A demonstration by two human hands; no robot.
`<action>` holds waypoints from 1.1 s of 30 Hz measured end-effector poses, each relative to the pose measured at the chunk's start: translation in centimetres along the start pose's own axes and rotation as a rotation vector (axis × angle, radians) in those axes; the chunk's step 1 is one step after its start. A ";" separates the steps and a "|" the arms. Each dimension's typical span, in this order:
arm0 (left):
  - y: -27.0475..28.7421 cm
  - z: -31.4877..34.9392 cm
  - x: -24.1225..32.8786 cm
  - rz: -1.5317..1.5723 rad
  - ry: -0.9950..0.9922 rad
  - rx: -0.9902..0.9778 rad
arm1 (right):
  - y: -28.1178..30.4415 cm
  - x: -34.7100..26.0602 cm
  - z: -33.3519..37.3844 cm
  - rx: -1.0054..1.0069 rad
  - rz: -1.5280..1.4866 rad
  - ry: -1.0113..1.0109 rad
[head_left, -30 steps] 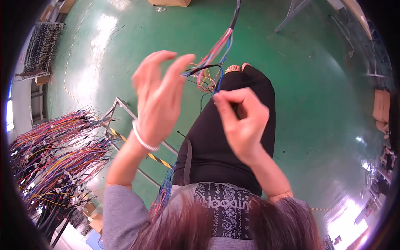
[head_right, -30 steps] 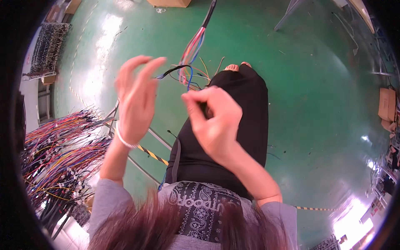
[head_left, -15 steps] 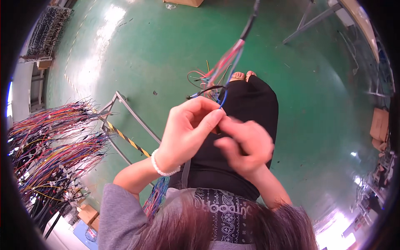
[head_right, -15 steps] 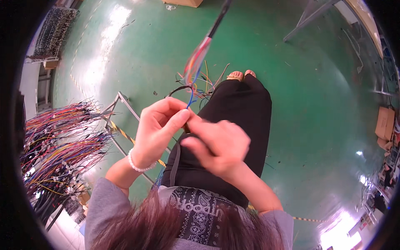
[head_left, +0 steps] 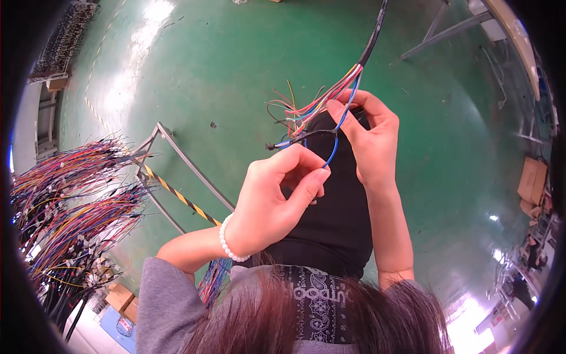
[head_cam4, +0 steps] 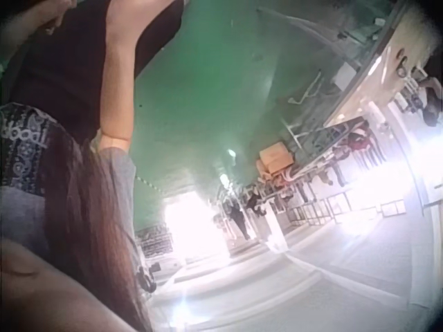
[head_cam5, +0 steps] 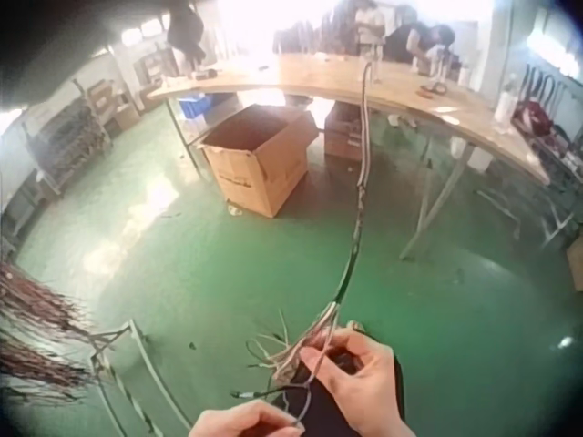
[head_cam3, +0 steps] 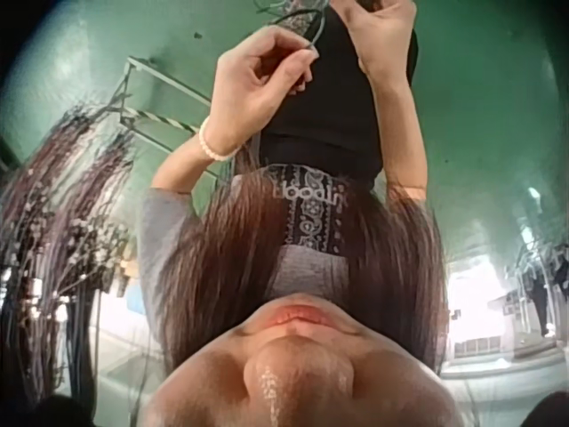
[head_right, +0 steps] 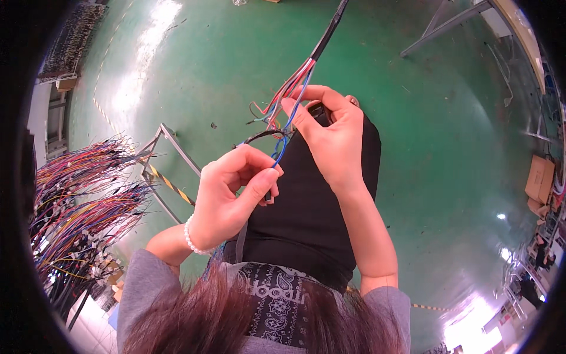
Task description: Apply electrical tape to segments of a wire harness to group and organize multiple colored wires.
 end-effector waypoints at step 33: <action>2.0 -0.6 -2.3 0.232 0.123 0.001 | 1.8 -0.8 4.5 -0.132 -0.264 -0.592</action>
Point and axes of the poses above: each hand's wrist, its own z-axis away from the middle knuckle, its own y-axis out of the back of the hand, x = y × z, the point moved 4 cm from there along -z, towards the middle knuckle, and after that the axes turned 9 degrees about -x, right-handed, at the moved point
